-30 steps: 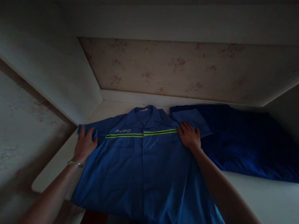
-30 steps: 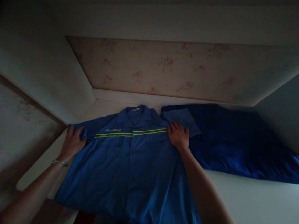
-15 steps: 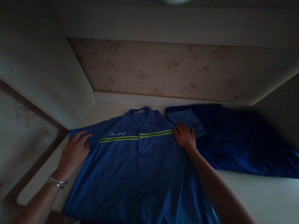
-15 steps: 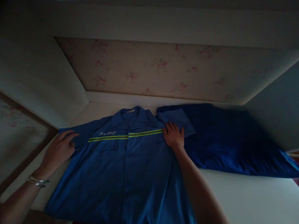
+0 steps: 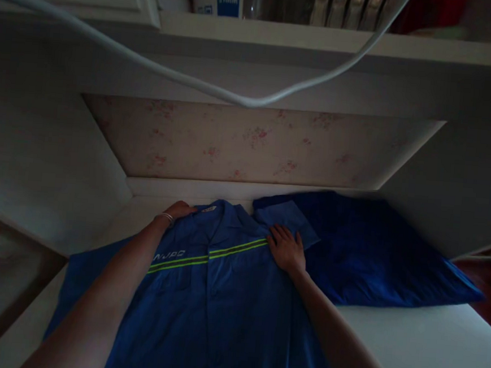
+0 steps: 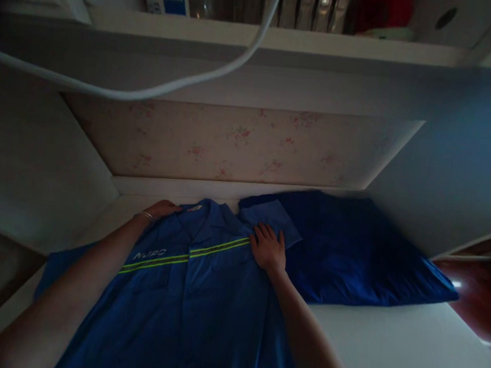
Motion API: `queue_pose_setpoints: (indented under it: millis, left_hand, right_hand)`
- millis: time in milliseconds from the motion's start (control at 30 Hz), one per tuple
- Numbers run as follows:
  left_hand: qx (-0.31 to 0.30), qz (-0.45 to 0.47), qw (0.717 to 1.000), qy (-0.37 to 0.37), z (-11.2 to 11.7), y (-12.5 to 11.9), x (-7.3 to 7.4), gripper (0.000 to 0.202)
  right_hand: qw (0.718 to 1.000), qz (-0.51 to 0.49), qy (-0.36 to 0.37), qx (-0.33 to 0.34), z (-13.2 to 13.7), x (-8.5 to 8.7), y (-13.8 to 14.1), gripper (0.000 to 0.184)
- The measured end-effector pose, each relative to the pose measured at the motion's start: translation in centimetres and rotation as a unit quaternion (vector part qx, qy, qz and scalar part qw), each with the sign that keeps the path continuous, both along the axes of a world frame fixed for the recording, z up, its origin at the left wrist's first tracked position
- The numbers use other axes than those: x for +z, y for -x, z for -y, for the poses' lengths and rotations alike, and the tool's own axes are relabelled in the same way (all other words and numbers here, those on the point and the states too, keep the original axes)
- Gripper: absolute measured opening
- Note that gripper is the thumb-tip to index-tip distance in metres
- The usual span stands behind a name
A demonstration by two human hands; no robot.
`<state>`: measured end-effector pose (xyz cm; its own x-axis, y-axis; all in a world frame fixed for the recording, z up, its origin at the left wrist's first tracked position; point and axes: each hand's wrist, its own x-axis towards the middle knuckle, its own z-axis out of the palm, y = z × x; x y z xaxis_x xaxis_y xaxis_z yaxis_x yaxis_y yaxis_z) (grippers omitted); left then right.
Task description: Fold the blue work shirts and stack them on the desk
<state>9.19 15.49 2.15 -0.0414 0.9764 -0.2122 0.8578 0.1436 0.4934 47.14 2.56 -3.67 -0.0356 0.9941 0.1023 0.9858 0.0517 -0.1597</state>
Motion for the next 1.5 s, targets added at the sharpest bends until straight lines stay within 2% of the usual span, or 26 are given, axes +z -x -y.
queue_pose_setpoints:
  millis: [100, 233, 333, 433, 600, 700, 800, 1000, 1100, 1200, 1333, 1500]
  left_hand:
    - [0.007, -0.041, 0.999, -0.009, -1.1, -0.3, -0.8, 0.028]
    - [0.046, -0.099, 0.989, -0.104, -1.1, -0.7, -2.0, 0.025]
    - [0.074, -0.133, 0.971, -0.186, 0.1, -1.8, -3.1, 0.037]
    - [0.080, -0.136, 0.959, -0.236, 1.6, -3.0, -3.9, 0.049]
    - [0.024, -0.133, 0.956, -0.260, 4.6, -3.2, -4.7, 0.053]
    - [-0.017, -0.166, 0.960, -0.223, 7.0, -1.5, -5.9, 0.061]
    - [-0.025, -0.190, 0.966, -0.176, 10.0, 1.9, -7.1, 0.064]
    - [0.031, -0.223, 0.970, -0.086, 16.6, 11.6, -7.8, 0.068]
    - [0.077, -0.218, 0.972, -0.038, 18.4, 14.6, -7.7, 0.071]
    - [0.101, -0.209, 0.972, -0.029, 18.6, 15.5, -7.3, 0.074]
    - [0.121, -0.197, 0.972, -0.027, 17.6, 15.1, -6.6, 0.068]
    - [0.141, -0.176, 0.972, -0.063, 18.2, 14.9, -6.2, 0.067]
  right_hand:
    - [1.000, -0.012, -0.012, -0.002, -0.1, -0.3, -0.1, 0.051]
    - [0.999, -0.026, -0.019, -0.004, -0.3, -0.7, -0.3, 0.050]
    - [0.999, -0.033, -0.019, -0.004, -0.4, -0.8, -0.3, 0.050]
    - [0.999, -0.034, -0.015, -0.004, -0.4, -0.8, -0.3, 0.050]
    - [0.999, -0.034, -0.012, -0.004, -0.4, -0.9, -0.3, 0.050]
    - [1.000, -0.026, -0.015, -0.001, -0.3, -0.9, -0.3, 0.050]
    - [1.000, -0.012, -0.021, 0.003, -0.3, -0.9, -0.2, 0.051]
    - [1.000, 0.010, 0.001, 0.003, -0.3, -1.0, -0.3, 0.055]
    - [1.000, 0.025, 0.012, 0.007, -0.3, -1.1, -0.3, 0.058]
    - [0.999, 0.037, 0.037, -0.001, -0.2, -0.9, 0.0, 0.060]
    - [0.994, 0.043, 0.099, -0.007, -0.8, 0.0, -0.2, 0.061]
    - [0.981, 0.055, 0.185, -0.030, -2.4, 1.3, -4.2, 0.061]
